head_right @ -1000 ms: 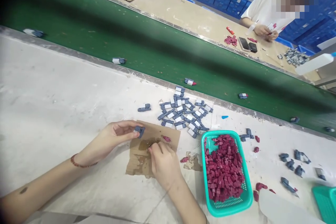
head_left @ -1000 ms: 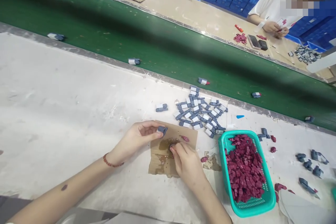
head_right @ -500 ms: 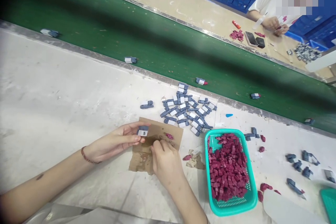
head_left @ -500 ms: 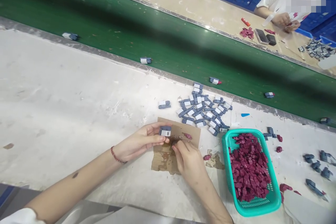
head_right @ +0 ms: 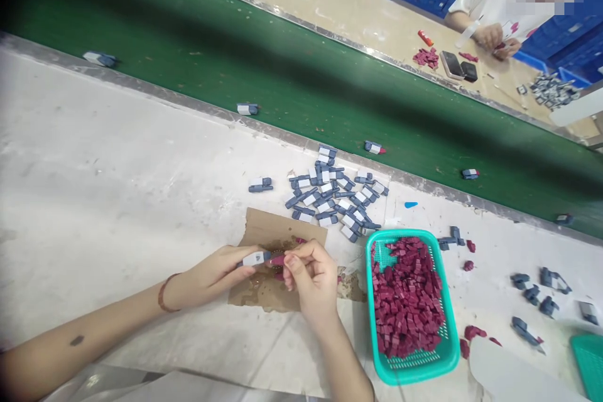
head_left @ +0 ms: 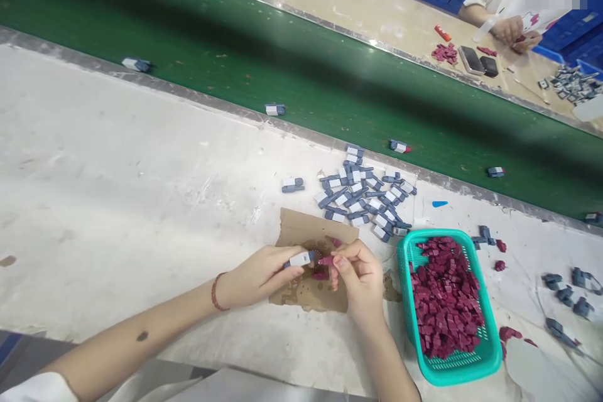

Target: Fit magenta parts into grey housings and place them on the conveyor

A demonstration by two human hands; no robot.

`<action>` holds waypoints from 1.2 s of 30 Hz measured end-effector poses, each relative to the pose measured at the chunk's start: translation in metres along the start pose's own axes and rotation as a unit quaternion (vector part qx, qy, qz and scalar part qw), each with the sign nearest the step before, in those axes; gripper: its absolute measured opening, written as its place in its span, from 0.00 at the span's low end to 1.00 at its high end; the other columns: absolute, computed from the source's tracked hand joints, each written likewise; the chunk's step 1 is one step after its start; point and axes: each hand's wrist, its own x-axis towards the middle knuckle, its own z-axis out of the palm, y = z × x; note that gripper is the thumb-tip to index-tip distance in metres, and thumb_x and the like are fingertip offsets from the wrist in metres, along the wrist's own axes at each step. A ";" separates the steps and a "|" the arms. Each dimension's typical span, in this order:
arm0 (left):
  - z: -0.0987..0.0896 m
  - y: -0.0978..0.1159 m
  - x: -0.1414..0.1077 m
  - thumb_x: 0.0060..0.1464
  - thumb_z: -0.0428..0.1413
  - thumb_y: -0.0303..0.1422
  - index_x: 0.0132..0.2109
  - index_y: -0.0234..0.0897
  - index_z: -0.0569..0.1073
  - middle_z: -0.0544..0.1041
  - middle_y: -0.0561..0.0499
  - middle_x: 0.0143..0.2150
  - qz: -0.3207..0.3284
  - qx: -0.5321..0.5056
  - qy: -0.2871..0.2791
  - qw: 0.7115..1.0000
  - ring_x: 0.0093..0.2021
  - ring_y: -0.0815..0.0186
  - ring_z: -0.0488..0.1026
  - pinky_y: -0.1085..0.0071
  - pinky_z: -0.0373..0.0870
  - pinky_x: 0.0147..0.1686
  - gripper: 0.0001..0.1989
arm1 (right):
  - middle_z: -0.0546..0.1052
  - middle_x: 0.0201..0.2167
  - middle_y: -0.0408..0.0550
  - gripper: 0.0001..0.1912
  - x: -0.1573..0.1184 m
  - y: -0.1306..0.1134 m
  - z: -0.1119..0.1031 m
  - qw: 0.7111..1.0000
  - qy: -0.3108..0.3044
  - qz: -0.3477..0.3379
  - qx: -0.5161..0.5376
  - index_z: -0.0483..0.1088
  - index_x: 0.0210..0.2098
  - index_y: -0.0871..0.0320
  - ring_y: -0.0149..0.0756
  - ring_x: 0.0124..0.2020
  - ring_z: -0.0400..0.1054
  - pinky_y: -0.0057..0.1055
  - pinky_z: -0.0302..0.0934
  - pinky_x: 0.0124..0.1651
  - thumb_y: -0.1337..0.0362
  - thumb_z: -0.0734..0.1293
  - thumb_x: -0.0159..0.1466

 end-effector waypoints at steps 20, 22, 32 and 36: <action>0.007 -0.010 0.001 0.67 0.29 0.46 0.32 0.35 0.68 0.73 0.49 0.23 0.079 0.152 -0.026 0.985 0.21 0.65 0.69 0.71 0.58 0.23 0.30 | 0.71 0.21 0.41 0.16 0.000 0.008 -0.002 0.995 -0.066 0.018 -0.077 0.67 0.25 0.57 0.28 0.21 0.59 0.25 0.55 0.25 0.53 0.68 0.61; 0.006 -0.009 0.002 0.67 0.29 0.46 0.31 0.36 0.67 0.72 0.50 0.23 0.085 0.131 -0.039 0.987 0.21 0.66 0.67 0.71 0.58 0.23 0.29 | 0.72 0.23 0.42 0.15 0.000 0.002 -0.005 0.991 -0.089 0.027 -0.099 0.67 0.25 0.57 0.29 0.22 0.61 0.25 0.55 0.26 0.54 0.67 0.61; 0.002 -0.006 0.001 0.67 0.35 0.43 0.31 0.36 0.68 0.72 0.51 0.24 0.081 0.076 -0.079 0.991 0.23 0.66 0.67 0.72 0.61 0.25 0.25 | 0.72 0.22 0.41 0.12 -0.006 0.003 0.000 0.987 -0.091 -0.004 -0.130 0.69 0.24 0.58 0.30 0.25 0.65 0.25 0.58 0.29 0.59 0.67 0.62; -0.002 -0.002 0.001 0.67 0.37 0.42 0.35 0.36 0.71 0.76 0.47 0.29 0.080 0.051 -0.074 0.993 0.28 0.63 0.72 0.72 0.66 0.29 0.23 | 0.75 0.27 0.43 0.09 -0.016 -0.019 -0.007 0.972 -0.091 -0.046 -0.211 0.74 0.30 0.57 0.32 0.30 0.69 0.26 0.60 0.32 0.62 0.65 0.64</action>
